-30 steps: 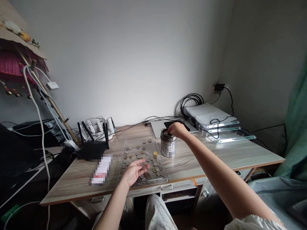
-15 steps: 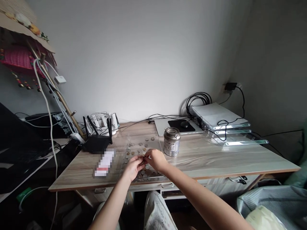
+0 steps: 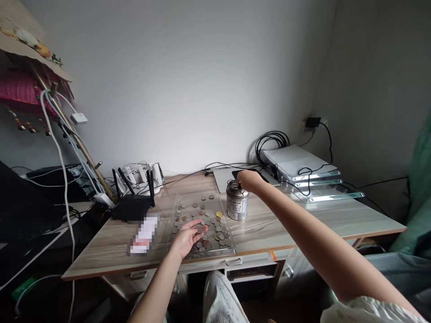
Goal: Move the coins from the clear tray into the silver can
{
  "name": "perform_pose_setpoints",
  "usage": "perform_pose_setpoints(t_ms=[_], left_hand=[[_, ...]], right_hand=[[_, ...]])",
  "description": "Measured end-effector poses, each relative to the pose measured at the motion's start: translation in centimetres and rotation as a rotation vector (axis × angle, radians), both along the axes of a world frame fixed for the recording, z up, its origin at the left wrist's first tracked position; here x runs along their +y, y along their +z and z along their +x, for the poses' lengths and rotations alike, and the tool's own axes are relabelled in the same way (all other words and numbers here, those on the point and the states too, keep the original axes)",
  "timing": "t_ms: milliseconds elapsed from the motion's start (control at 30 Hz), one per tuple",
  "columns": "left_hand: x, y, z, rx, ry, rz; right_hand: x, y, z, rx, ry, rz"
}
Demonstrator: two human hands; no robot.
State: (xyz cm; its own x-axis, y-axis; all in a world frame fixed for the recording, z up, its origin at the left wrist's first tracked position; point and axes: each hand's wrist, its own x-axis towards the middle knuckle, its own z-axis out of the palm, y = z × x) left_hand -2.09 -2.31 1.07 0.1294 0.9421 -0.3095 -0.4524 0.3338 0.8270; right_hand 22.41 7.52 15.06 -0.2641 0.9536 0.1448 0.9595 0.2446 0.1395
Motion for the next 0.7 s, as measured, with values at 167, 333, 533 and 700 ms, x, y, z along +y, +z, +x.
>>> perform_pose_setpoints(t_ms=[167, 333, 533, 700], left_hand=[[0.0, -0.3, 0.0, 0.026, 0.06, 0.047], [0.2, -0.6, -0.2, 0.018, 0.108, 0.048], [0.6, -0.8, -0.1, -0.095, 0.18, 0.016], [1.1, -0.8, 0.0, -0.201, 0.229, -0.023]], right_hand=[[-0.2, -0.4, -1.1, -0.039, -0.006, -0.025], [-1.0, 0.0, -1.7, 0.01, -0.018, 0.072], [-6.0, -5.2, -7.4, 0.39, 0.392, 0.02], [-8.0, -9.3, -11.5, 0.436, 0.531, 0.047]])
